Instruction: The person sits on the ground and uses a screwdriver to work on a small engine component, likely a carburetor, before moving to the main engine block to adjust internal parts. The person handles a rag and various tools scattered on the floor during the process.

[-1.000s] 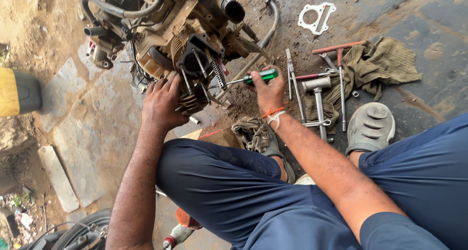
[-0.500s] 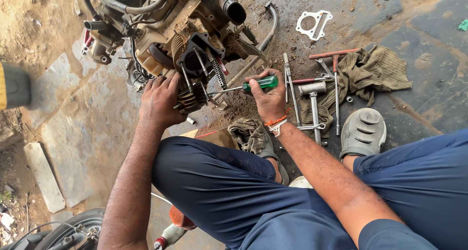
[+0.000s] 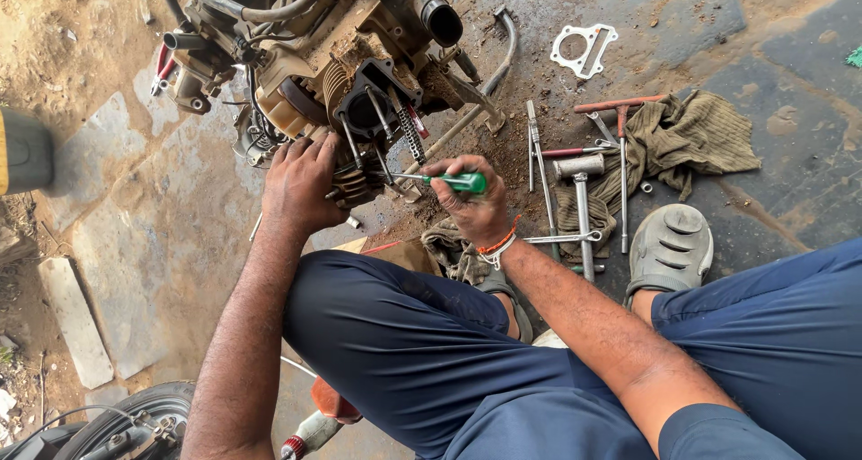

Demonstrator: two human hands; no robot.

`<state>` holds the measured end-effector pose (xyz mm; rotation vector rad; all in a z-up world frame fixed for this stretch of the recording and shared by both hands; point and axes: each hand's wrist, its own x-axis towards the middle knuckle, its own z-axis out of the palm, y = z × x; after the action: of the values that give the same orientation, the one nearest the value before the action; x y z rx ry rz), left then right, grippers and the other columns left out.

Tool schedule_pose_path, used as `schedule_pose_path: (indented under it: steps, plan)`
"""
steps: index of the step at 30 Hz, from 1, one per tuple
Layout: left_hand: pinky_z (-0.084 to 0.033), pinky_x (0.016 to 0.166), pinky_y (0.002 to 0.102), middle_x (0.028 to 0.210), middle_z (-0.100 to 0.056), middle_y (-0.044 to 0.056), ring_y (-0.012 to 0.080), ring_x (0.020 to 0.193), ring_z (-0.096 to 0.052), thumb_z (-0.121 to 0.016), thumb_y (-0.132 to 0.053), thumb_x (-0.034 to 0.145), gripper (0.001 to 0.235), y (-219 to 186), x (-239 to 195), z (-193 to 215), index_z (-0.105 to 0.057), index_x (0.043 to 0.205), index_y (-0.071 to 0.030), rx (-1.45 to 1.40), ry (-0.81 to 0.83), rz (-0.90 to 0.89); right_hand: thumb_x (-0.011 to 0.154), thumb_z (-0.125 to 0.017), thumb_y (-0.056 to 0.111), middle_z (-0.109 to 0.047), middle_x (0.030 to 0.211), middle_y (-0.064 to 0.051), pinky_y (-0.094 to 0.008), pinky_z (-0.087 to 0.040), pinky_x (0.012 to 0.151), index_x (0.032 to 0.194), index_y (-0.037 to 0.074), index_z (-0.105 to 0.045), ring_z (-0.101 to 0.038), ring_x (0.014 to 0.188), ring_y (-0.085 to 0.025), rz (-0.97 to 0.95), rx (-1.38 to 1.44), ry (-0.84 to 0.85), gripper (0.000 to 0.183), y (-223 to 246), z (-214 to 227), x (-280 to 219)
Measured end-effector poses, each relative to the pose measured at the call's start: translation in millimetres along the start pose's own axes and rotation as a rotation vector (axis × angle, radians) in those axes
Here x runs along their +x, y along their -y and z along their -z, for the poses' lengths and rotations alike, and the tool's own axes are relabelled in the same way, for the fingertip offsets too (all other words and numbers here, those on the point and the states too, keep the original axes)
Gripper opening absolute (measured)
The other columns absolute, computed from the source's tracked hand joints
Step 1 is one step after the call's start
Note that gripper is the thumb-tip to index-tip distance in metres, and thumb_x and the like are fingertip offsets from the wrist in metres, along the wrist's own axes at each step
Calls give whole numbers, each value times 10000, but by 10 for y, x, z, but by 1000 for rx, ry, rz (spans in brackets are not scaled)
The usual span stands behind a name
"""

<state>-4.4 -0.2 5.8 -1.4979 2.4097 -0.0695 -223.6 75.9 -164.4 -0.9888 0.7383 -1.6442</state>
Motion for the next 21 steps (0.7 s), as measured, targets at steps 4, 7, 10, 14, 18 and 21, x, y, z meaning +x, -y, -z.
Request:
schedule_pose_path:
  steps: [4, 7, 10, 14, 18, 21]
  plan:
    - [-375, 1158, 504, 1342, -622, 131, 335, 1289, -549, -920, -279, 471, 1083, -13, 4, 12, -455, 1428, -80, 16, 34, 21, 1031, -724, 179, -746, 1158, -109, -341, -689, 908, 1164, 171, -573, -749, 1126, -234, 76, -22, 49, 202, 71, -75, -8]
    - [-385, 1176, 487, 1341, -626, 119, 326, 1306, -552, -911, -275, 509, 1052, -9, -4, 30, -458, 1440, -90, 6, 56, 32, 1007, -741, 169, -765, 1113, -111, -314, -682, 828, 1147, 158, -544, -775, 1001, -206, 51, -190, -56, 243, 75, -103, -74]
    - [-386, 1182, 476, 1367, -614, 113, 321, 1317, -547, -918, -280, 518, 1052, -9, -2, 7, -453, 1444, -103, 15, 58, 36, 1030, -721, 148, -780, 1074, -116, -313, -663, 776, 1128, 151, -565, -797, 1037, -227, 117, -282, -78, 185, -17, -114, -69]
    - [-372, 1147, 489, 1402, -579, 132, 328, 1325, -522, -940, -286, 467, 1116, -24, 7, 7, -426, 1439, -96, 84, 40, 31, 1015, -730, 152, -771, 1106, -131, -315, -671, 750, 1120, 124, -578, -792, 985, -214, 220, -317, -29, 187, 18, -193, -155]
    - [-373, 1170, 484, 1401, -582, 113, 323, 1336, -525, -936, -286, 497, 1084, -16, 8, 8, -421, 1435, -111, 45, 64, 39, 1015, -736, 136, -779, 1124, -119, -316, -674, 771, 1103, 116, -607, -792, 986, -201, 143, -274, -75, 157, 159, -271, -170]
    - [-388, 1181, 471, 1425, -586, 98, 319, 1354, -530, -911, -250, 506, 1066, 40, -36, -66, -434, 1449, -105, -3, 45, 39, 1001, -749, 123, -791, 1103, -90, -305, -687, 779, 1102, 114, -596, -795, 973, -180, 52, -268, -103, 184, 292, -248, -87]
